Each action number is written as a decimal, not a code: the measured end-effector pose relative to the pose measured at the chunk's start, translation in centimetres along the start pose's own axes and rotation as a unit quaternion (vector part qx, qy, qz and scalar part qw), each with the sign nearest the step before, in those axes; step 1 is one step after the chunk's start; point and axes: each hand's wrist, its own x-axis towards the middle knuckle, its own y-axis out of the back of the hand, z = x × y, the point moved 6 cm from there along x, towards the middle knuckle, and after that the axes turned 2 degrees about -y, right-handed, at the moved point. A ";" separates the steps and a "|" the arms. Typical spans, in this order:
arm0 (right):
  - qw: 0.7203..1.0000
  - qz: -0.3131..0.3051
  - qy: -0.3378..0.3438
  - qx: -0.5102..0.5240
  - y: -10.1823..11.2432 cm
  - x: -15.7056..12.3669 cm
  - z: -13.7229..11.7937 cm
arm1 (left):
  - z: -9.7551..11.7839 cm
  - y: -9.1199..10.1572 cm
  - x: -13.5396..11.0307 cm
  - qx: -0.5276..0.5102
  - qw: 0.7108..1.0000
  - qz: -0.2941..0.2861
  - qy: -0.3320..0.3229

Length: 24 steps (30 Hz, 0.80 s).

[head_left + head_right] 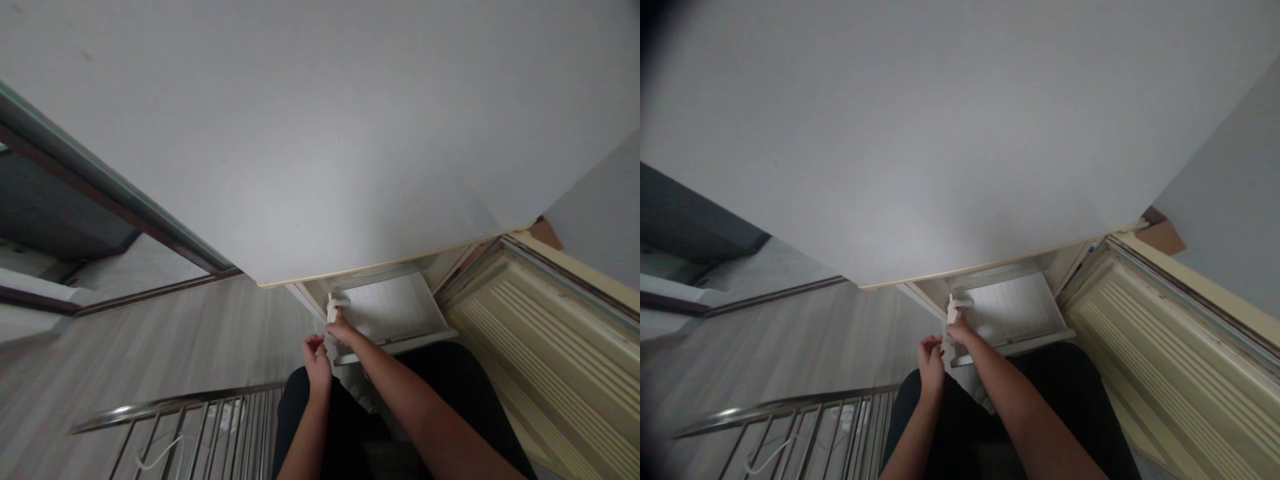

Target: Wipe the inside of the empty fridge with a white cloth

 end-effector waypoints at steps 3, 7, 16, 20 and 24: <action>0.996 -0.012 -0.009 -0.090 0.9 -2.6 1.0 | -1.7 0.6 0.5 -0.048 0.998 0.024 0.043; 0.979 -0.055 0.054 -0.188 3.3 -8.6 1.6 | -2.1 -1.8 1.1 -0.065 0.996 0.006 0.065; 0.843 0.028 0.150 -0.516 18.8 -14.4 2.6 | 0.4 -5.5 -0.4 -0.050 0.994 -0.094 0.028; 0.835 0.229 0.153 -0.476 27.9 -13.8 1.2 | 0.8 -5.2 -0.5 -0.020 0.993 -0.115 0.020; 0.797 0.297 0.282 -0.444 30.6 -14.7 -1.2 | 1.2 -5.2 -0.3 0.010 0.993 -0.118 0.023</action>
